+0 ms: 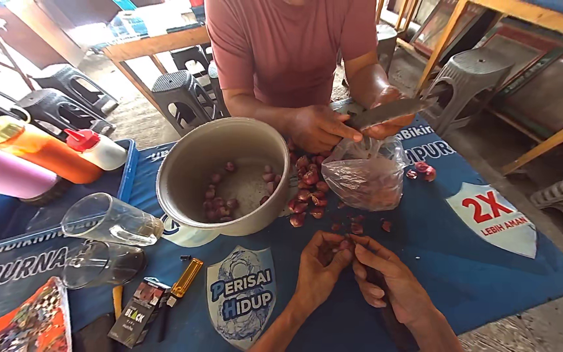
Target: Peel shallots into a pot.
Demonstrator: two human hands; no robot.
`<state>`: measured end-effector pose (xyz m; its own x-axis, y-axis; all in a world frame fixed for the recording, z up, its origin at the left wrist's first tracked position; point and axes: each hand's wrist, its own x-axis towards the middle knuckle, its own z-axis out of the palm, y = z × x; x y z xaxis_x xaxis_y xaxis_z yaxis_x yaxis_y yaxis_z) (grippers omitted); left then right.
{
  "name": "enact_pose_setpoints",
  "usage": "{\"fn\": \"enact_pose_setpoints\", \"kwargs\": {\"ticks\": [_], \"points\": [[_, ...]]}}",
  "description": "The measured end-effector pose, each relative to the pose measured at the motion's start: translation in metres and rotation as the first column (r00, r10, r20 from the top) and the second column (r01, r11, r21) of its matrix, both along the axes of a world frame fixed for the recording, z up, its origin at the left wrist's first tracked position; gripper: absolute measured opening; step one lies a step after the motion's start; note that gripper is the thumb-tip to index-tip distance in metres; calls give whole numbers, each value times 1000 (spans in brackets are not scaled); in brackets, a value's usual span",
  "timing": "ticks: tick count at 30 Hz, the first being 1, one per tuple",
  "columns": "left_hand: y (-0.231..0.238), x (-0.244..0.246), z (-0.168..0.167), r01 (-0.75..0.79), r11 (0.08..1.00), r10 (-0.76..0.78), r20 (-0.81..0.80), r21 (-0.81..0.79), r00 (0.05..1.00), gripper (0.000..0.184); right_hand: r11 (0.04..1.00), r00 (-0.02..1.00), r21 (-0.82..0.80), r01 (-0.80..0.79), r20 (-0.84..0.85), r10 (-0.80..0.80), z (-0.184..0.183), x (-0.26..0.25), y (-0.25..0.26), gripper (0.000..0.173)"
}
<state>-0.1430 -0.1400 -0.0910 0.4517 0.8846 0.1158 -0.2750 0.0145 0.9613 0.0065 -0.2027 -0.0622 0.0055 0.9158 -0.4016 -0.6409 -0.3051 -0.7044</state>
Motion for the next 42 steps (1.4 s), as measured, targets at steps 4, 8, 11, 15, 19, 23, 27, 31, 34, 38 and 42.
{"fn": "enact_pose_setpoints", "kwargs": {"ticks": [4,8,11,15,19,23,27,31,34,38,42], "points": [[4,-3,2,54,996,-53,17,-77,998,20,1000,991,9,-29,-133,30,-3,5,-1,27],[11,-7,0,154,967,-141,79,-203,987,20,995,973,63,-81,-213,93,-9,11,0,26],[13,-6,2,186,942,-156,126,-280,980,20,992,981,98,-80,-171,96,-8,12,0,30],[15,-5,2,105,953,-67,142,-285,988,20,990,995,115,-78,62,72,0,7,-4,49],[14,-5,1,69,974,-42,124,-218,991,21,993,978,95,-70,203,50,1,0,-5,52],[16,-7,1,96,971,-70,127,-220,989,22,997,982,72,-39,185,26,3,-2,-4,48],[15,-4,2,40,987,-28,81,-154,996,23,999,998,36,-28,56,26,2,-1,-2,48],[8,1,0,-198,972,211,-101,128,972,24,990,970,115,86,217,-109,3,-14,-1,46],[7,-2,2,-192,965,219,-148,177,964,23,979,944,169,115,287,-160,4,-20,-2,45],[7,-1,6,-143,985,150,-69,93,986,31,982,953,169,90,272,-135,5,-23,-1,45],[12,-4,5,-136,989,138,-16,62,990,23,991,984,128,25,175,-47,5,-19,1,47]]}}
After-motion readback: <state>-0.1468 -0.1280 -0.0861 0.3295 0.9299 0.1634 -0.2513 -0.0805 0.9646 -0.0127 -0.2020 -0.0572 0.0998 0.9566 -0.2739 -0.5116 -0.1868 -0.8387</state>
